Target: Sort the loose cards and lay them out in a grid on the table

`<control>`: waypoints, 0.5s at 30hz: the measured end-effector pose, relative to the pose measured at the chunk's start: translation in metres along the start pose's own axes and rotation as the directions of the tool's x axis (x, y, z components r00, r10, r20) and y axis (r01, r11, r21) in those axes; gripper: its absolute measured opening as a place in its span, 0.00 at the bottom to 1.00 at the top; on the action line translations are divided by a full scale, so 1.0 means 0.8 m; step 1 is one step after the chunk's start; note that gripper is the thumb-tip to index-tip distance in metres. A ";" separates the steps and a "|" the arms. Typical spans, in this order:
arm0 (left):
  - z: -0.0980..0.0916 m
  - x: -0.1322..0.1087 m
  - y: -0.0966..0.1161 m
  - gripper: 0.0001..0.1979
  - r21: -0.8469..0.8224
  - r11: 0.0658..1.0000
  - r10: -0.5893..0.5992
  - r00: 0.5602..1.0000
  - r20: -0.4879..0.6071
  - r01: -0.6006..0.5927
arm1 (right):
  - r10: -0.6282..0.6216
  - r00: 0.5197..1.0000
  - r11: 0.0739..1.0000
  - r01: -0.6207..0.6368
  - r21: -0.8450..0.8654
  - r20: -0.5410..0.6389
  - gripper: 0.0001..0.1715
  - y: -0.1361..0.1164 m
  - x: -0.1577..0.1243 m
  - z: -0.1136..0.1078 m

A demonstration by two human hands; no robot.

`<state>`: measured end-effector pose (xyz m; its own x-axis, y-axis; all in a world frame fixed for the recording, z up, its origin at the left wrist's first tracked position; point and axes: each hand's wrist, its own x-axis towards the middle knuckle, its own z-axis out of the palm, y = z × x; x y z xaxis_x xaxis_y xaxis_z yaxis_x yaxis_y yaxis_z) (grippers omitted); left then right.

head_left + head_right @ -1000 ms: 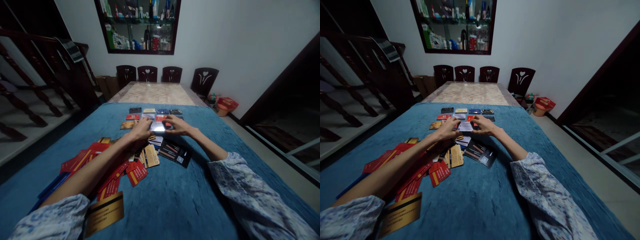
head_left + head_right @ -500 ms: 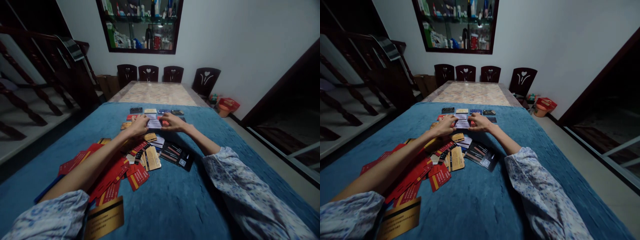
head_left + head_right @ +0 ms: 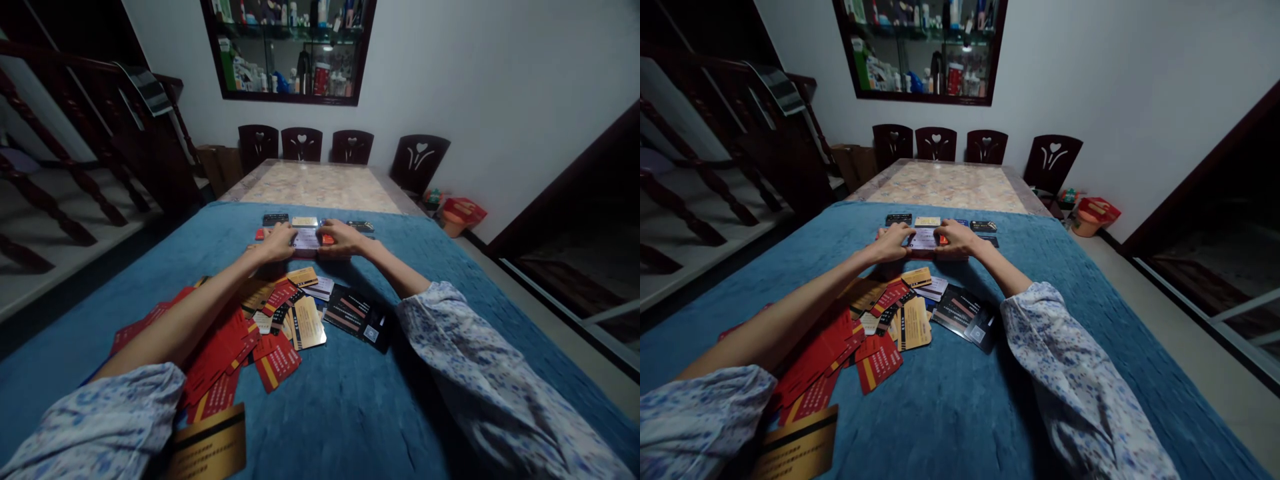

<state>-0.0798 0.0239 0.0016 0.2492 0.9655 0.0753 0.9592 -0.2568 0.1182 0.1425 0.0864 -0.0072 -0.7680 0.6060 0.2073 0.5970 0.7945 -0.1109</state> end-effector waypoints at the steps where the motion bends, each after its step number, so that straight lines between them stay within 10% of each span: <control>1: 0.001 0.003 -0.002 0.23 0.001 1.000 -0.001 1.000 0.001 0.001 | -0.001 1.000 1.000 0.001 -0.006 0.003 0.23 0.001 0.004 0.001; 15: 0.000 0.030 -0.013 0.25 0.074 0.996 -0.044 0.998 0.038 0.041 | 0.059 0.996 0.998 -0.057 -0.037 0.062 0.21 0.003 0.035 0.003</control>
<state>-0.0838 0.0501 0.0023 0.2116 0.9768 0.0320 0.9759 -0.2130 0.0473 0.1221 0.1052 -0.0043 -0.7443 0.6530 0.1400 0.6478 0.7569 -0.0865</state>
